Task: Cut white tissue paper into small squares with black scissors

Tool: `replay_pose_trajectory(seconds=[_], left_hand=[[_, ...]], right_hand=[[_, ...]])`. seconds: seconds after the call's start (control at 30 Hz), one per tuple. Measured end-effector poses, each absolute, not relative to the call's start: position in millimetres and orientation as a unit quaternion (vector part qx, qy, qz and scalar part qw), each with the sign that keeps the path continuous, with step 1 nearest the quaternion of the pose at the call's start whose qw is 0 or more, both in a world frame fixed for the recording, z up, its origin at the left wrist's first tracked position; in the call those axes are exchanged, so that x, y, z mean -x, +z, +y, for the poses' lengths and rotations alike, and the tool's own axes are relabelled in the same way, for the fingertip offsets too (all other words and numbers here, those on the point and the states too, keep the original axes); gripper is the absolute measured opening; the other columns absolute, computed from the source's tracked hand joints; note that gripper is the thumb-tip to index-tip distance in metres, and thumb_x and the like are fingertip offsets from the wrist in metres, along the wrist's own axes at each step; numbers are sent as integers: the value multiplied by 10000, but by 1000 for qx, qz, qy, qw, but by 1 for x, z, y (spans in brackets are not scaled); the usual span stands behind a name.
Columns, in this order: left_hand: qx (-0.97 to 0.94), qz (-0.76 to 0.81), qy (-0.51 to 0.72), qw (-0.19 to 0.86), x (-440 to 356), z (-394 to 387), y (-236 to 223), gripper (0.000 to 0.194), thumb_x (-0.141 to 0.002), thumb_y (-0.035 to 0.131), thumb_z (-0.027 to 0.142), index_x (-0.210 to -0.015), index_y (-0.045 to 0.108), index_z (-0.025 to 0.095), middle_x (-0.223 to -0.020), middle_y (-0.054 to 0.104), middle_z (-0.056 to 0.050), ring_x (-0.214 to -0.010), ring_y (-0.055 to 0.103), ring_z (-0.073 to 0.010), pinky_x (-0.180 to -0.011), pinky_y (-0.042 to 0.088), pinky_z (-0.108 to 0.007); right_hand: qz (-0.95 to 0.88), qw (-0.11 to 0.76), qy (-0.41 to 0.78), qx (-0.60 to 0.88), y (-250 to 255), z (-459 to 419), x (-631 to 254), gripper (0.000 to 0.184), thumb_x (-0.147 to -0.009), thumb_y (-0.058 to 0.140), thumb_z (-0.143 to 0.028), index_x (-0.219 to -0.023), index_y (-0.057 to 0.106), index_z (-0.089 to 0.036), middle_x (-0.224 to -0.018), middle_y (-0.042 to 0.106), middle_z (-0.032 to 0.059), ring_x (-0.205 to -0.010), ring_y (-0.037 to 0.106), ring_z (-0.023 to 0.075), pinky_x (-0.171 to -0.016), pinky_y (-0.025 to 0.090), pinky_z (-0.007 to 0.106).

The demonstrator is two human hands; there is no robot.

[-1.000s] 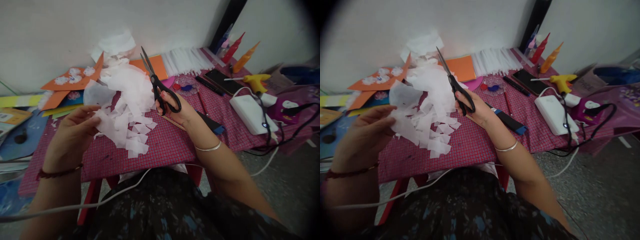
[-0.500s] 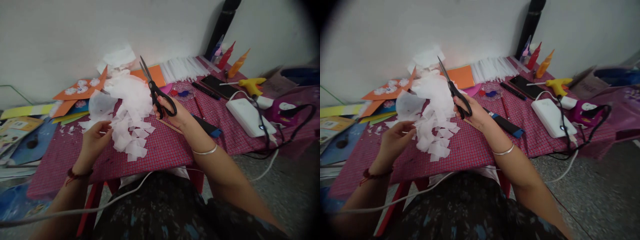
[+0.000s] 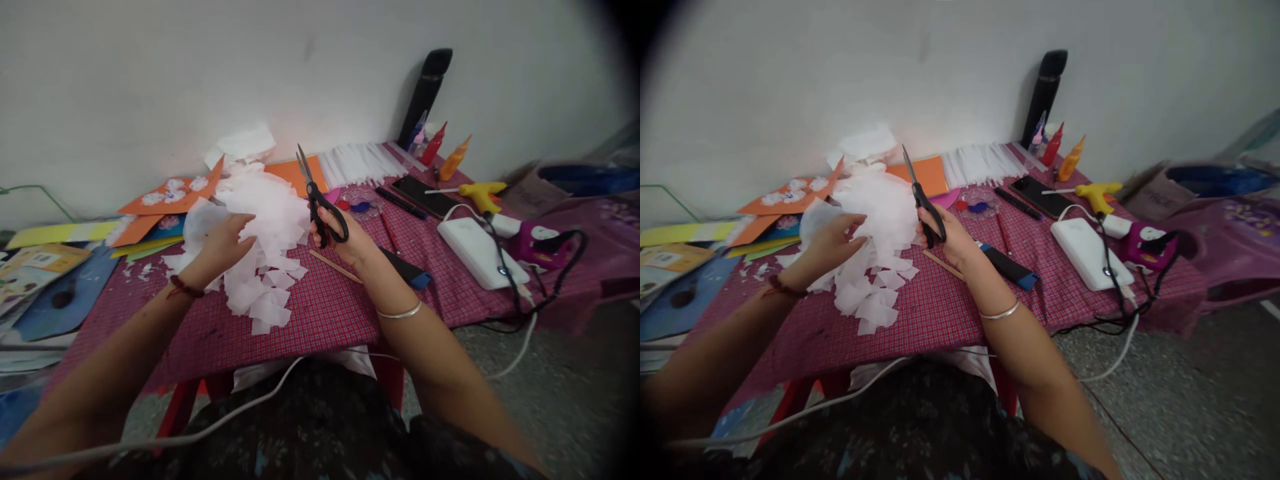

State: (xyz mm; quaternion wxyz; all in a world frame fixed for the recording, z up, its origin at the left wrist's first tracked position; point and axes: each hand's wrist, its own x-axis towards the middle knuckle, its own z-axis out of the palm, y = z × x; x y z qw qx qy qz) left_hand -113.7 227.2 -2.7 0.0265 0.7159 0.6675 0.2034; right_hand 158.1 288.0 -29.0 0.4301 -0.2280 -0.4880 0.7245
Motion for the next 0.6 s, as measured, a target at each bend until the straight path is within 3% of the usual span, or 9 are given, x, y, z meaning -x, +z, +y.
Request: replay_pose_trajectory(seconds=[0.13,0.17,0.23,0.33,0.47,0.6], left_hand=[[-726,660,181,60,107,262,-7,741,-751,662,291,-1459,516,131,-1459,520,-219,-926,643,-235,-835,502,-344],[-722,666,171,73,106,269,-8,720,-737,668,287,-1428,547,122,-1416,559,-215,-947,641,-248,-831,490,-341],[-706,682,159,102,103,279,-9,506,-715,667,261,-1198,686,112,-1138,697,-163,-898,641,-257,-784,464,-327],[-689,692,167,137,100,282,-3,133,-748,617,236,-791,697,139,-715,664,-66,-671,590,-198,-643,405,-296],[-627,691,297,202,102,267,22,132,-795,639,275,-787,684,151,-572,593,-2,-507,496,-132,-522,350,-261],[-557,643,466,242,108,248,55,54,-777,631,156,-733,656,140,-552,556,29,-517,464,-85,-528,364,-227]], right_hand=[[-489,424,725,234,-28,288,-159,568,-680,830,-658,-922,556,-223,-745,621,-28,-570,554,91,-526,459,273],[-489,423,725,235,-28,288,-159,572,-672,832,-659,-920,555,-224,-745,620,-29,-566,551,90,-525,458,275],[-487,422,727,236,-27,288,-160,579,-663,835,-661,-920,554,-225,-742,618,-35,-561,547,86,-525,455,273],[-477,433,728,236,-26,290,-162,580,-657,845,-655,-918,559,-224,-722,621,-46,-558,550,83,-524,452,258],[-467,445,729,230,-26,292,-164,577,-656,858,-641,-928,565,-225,-705,638,-54,-550,559,78,-511,440,233],[-471,432,732,237,-30,292,-164,545,-686,850,-616,-913,553,-221,-727,640,-43,-561,575,80,-526,439,243]])
